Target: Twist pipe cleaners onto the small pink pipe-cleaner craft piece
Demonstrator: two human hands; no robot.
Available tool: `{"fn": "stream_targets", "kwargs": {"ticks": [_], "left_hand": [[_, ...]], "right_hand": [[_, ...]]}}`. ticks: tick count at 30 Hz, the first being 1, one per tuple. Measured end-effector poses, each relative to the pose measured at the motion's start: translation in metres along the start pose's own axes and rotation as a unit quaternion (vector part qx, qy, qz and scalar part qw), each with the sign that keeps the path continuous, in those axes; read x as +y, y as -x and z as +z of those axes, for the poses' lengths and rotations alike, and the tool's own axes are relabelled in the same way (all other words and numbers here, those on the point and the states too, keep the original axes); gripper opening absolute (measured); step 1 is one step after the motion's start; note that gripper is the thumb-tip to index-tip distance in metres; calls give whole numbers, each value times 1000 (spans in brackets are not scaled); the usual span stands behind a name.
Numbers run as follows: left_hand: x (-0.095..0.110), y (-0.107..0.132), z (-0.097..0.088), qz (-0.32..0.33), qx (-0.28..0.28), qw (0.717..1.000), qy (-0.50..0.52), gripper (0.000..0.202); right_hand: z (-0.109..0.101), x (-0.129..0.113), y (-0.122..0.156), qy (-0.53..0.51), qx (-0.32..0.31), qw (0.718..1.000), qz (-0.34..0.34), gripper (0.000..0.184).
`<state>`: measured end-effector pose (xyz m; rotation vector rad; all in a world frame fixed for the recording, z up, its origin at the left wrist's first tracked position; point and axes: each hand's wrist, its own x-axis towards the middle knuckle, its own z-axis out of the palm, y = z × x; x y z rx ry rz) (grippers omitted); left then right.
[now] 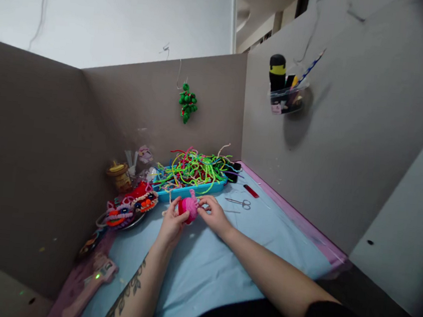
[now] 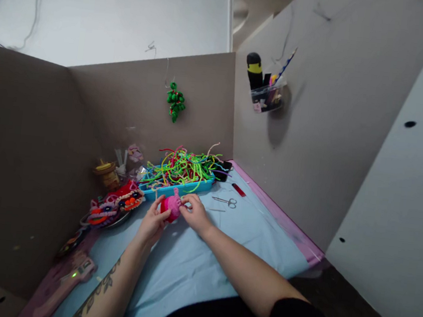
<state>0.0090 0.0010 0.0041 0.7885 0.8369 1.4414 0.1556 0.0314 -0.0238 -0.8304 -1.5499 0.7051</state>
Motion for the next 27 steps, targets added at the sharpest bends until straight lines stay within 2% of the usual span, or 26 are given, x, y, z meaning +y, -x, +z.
{"fn": "stream_targets", "kwargs": {"ticks": [9, 17, 27], "left_hand": [[-2, -1, -2, 17, 10, 1000, -13, 78], [-4, -3, -4, 21, 24, 999, 13, 68], [-6, -2, 2, 25, 64, 998, 10, 63]], "right_hand": [[0, -3, 2, -23, -48, 999, -6, 8], [-1, -7, 3, 7, -67, 996, -53, 15], [2, -4, 3, 14, -76, 995, -63, 20]]}}
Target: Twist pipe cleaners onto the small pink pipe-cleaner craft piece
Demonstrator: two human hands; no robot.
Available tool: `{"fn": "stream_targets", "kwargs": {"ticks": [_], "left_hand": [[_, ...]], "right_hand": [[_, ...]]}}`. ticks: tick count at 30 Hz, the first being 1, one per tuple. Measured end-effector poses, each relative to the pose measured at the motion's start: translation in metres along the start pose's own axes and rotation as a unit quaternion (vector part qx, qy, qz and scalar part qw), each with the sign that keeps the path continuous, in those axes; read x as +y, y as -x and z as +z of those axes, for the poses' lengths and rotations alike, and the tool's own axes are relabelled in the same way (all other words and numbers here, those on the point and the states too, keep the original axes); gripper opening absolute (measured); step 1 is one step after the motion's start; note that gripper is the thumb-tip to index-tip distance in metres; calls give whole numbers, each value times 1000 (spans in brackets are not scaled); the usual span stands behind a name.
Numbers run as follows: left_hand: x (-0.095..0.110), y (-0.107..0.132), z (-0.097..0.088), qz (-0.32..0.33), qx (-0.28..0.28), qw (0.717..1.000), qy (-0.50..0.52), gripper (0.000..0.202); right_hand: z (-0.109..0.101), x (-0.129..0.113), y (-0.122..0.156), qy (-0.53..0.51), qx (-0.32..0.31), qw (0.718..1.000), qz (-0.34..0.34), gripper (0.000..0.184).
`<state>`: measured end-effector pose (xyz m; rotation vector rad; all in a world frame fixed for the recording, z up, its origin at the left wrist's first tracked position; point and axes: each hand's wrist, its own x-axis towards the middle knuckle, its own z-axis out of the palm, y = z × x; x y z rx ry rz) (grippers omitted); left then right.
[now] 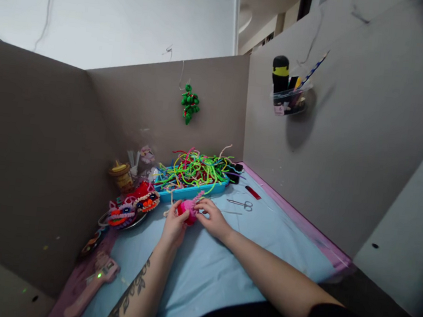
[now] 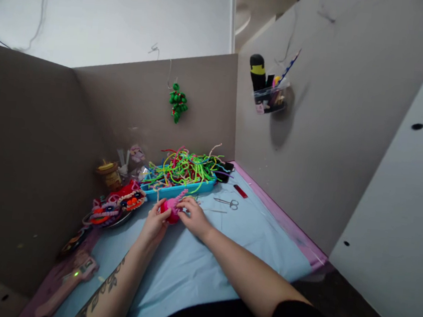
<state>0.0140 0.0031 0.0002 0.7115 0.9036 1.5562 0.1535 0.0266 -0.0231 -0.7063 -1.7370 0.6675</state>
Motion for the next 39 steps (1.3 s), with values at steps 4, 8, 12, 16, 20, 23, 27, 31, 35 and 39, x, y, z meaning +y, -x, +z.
{"fn": "stream_targets", "kwargs": {"ticks": [4, 8, 12, 16, 20, 23, 27, 31, 35, 39], "left_hand": [[-1, 0, 0, -3, 3, 1000, -22, 65], [0, 1, 1, 2, 15, 999, -38, 70], [0, 1, 1, 6, 19, 999, -39, 73], [-1, 0, 0, 8, 13, 999, -45, 77], [-4, -3, -3, 17, -6, 998, -59, 78], [-6, -3, -5, 20, -17, 996, -81, 78], [-5, -1, -5, 16, -32, 992, -119, 76], [-3, 1, -3, 10, -48, 987, -151, 76], [0, 3, -3, -6, -62, 988, -145, 75], [1, 4, -3, 0, -64, 987, -150, 73]], "right_hand": [[0, -2, 0, 5, -6, 1000, 1, 22], [-1, -2, -1, -19, -11, 1000, 13, 22], [-2, -2, -2, -49, 9, 998, 43, 24], [-2, 0, -3, -95, 25, 991, 89, 21], [-2, 3, -3, -112, 34, 988, 103, 21], [-2, 6, -4, -115, 40, 987, 105, 22], [-2, 9, -5, -131, 41, 985, 106, 23], [-5, 9, -6, -140, 31, 985, 94, 27], [-10, 1, -7, -93, 6, 993, 66, 25], [-10, -2, -7, -73, -4, 995, 67, 19]]}}
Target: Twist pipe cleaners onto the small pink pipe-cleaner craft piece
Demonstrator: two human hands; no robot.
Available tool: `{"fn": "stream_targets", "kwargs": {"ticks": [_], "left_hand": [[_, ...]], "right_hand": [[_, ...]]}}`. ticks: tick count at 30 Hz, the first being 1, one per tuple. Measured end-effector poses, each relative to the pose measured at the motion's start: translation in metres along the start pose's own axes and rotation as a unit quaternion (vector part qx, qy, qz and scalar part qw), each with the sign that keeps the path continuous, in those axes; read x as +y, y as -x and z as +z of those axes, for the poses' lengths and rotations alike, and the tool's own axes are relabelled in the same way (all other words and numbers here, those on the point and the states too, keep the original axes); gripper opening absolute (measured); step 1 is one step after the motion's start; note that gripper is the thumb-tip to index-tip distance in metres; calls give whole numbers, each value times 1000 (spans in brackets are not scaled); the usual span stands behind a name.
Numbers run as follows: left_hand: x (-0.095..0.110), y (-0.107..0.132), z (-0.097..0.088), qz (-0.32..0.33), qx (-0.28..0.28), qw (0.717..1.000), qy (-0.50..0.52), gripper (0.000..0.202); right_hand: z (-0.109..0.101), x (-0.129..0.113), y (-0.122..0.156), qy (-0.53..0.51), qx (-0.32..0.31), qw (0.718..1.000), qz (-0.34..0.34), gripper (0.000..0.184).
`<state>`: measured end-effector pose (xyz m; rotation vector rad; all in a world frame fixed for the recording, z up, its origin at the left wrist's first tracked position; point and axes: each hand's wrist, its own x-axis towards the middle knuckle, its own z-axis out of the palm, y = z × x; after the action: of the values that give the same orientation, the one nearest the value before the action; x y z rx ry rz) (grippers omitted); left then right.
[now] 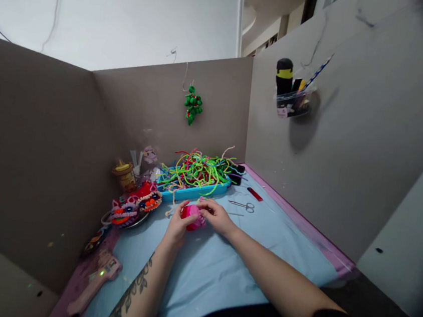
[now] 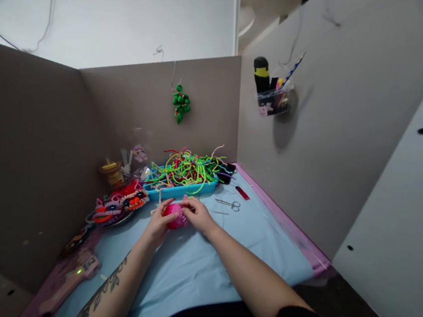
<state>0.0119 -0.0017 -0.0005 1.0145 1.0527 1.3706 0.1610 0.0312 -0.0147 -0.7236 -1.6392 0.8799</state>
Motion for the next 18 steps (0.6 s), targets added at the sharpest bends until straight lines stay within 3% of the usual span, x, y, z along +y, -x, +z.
{"fn": "stream_targets", "kwargs": {"ticks": [6, 10, 18], "left_hand": [[0, 3, 5, 59, 47, 994, -79, 79], [4, 7, 9, 95, 76, 986, -113, 82], [13, 13, 13, 110, 86, 981, -136, 83]], "right_hand": [[6, 9, 1, -35, 5, 999, 40, 14], [4, 5, 2, -4, 7, 1000, 27, 14], [3, 4, 0, -16, 37, 998, 44, 19]]}}
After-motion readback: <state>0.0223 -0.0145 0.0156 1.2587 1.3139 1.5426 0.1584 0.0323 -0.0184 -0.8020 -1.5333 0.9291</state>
